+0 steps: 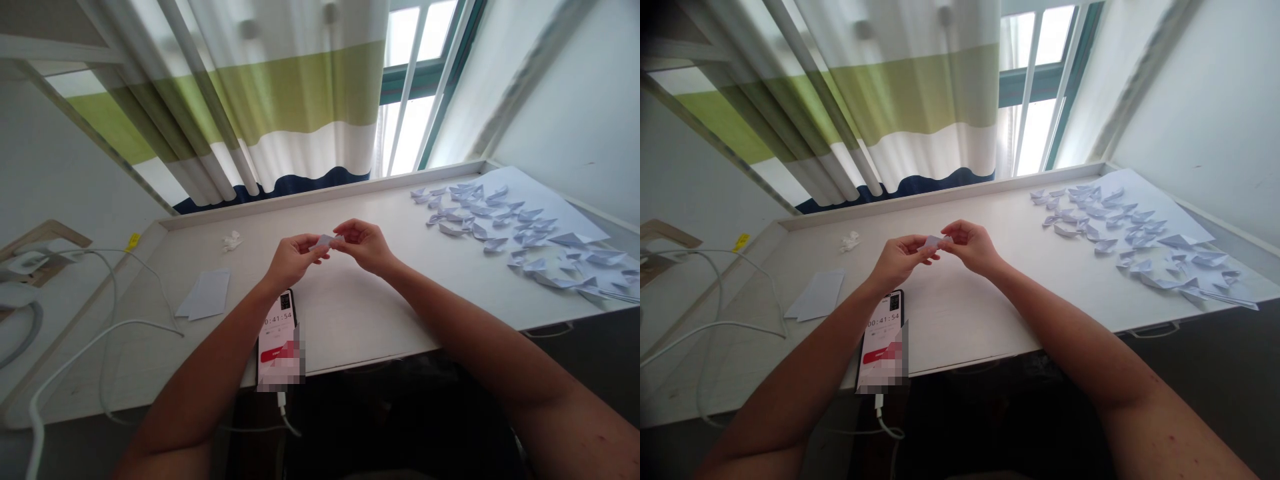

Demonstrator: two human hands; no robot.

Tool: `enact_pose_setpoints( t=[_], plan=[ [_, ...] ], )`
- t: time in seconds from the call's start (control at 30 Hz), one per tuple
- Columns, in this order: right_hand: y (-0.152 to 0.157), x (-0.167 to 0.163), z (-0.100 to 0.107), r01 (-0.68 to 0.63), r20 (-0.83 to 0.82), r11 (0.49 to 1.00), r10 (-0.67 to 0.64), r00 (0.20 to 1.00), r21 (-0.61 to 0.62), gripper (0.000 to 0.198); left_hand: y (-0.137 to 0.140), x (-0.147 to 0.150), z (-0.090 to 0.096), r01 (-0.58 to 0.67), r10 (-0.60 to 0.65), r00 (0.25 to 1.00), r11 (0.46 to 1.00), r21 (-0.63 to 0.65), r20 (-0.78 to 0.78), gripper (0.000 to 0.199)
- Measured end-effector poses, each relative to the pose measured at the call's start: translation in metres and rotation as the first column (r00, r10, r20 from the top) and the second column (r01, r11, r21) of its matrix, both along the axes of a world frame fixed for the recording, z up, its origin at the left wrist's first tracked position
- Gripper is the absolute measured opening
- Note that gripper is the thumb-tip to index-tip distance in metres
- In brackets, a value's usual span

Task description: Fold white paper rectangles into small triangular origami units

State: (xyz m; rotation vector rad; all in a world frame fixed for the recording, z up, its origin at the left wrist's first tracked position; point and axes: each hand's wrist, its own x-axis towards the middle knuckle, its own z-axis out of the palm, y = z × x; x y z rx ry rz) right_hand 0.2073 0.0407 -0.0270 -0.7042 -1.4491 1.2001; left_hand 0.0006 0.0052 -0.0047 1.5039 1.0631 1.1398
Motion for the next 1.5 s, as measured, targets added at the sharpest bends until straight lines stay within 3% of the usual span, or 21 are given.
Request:
enact_pose_setpoints(
  t=[0.17, 0.27, 0.43, 0.6, 0.77, 1.1, 1.5],
  plan=[
    [-0.0024, -0.0029, -0.0027, 0.069, -0.002, 0.997, -0.069, 0.998, 0.025, 0.056, -0.0014, 0.0018, 0.0020, -0.087, 0.086, 0.996, 0.996, 0.028, 0.014, 0.044],
    [-0.0024, -0.0029, -0.0039, 0.098, 0.008, 0.995, -0.098, 0.995, 0.024, 0.055, -0.0015, 0.0013, 0.0034, -0.034, 0.034, 0.999, 0.999, -0.007, 0.033, 0.046],
    [0.0006, 0.0015, -0.0030, 0.038, 0.060, 0.999, -0.037, 0.998, -0.015, 0.057, -0.0004, 0.0008, 0.0019, 0.050, -0.050, 0.999, 0.999, -0.004, -0.005, 0.049],
    [0.0023, 0.0053, 0.0006, -0.057, 0.152, 0.998, 0.056, 0.987, 0.000, 0.053, 0.0007, -0.0020, 0.0010, 0.054, -0.055, 0.998, 0.998, -0.020, -0.029, 0.051],
    [-0.0001, 0.0046, 0.0020, -0.036, 0.208, 0.999, 0.031, 0.978, 0.020, 0.054, -0.0005, -0.0033, 0.0005, 0.017, -0.018, 0.995, 1.000, -0.013, -0.099, 0.050],
    [-0.0026, 0.0022, -0.0005, -0.026, 0.133, 0.999, 0.032, 0.991, -0.044, 0.056, 0.0021, 0.0001, -0.0025, 0.048, -0.048, 0.999, 0.999, -0.023, -0.002, 0.048],
    [0.0007, -0.0005, -0.0036, -0.008, 0.155, 1.000, 0.006, 0.988, 0.014, 0.058, -0.0018, 0.0048, 0.0008, 0.006, -0.002, 0.998, 0.998, -0.061, 0.062, 0.050]
  ],
)
